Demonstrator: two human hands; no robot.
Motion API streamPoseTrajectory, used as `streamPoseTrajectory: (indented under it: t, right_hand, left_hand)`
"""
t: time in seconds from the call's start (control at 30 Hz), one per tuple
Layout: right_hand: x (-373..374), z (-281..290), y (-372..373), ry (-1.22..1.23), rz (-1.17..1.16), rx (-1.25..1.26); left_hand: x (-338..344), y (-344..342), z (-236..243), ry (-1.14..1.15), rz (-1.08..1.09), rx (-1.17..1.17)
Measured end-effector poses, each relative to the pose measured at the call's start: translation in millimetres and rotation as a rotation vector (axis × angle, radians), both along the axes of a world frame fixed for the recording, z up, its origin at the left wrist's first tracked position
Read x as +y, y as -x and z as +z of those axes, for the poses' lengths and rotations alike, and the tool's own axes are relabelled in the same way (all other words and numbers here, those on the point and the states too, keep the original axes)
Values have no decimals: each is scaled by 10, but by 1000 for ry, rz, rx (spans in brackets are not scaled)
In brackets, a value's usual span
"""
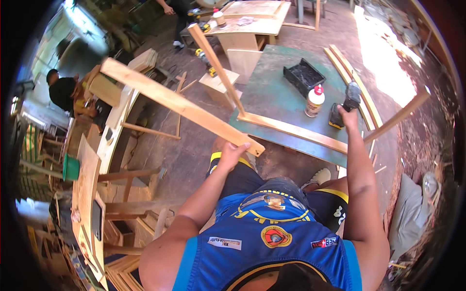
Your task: Assembling a wooden frame by applying glue and using a power drill.
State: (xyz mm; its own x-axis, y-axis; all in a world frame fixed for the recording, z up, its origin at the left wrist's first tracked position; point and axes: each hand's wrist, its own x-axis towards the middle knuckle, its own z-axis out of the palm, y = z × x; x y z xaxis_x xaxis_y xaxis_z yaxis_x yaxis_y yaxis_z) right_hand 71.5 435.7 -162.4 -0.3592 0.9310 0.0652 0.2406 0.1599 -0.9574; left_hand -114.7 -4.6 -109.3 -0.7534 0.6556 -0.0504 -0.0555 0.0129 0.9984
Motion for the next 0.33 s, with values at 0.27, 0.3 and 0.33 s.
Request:
streamPoseTrajectory:
  t: [0.27,0.3,0.33]
  right_hand:
    - [-1090,-528,-724,265,185,140]
    - [-1071,-529,-723,373,353,-5]
    - [-1025,-490,-691,476,517,-152]
  left_hand:
    - [-254,783,801,-688,145,-50]
    - [-306,886,827,-693,96,34]
    - [-350,985,857,-692,42,117]
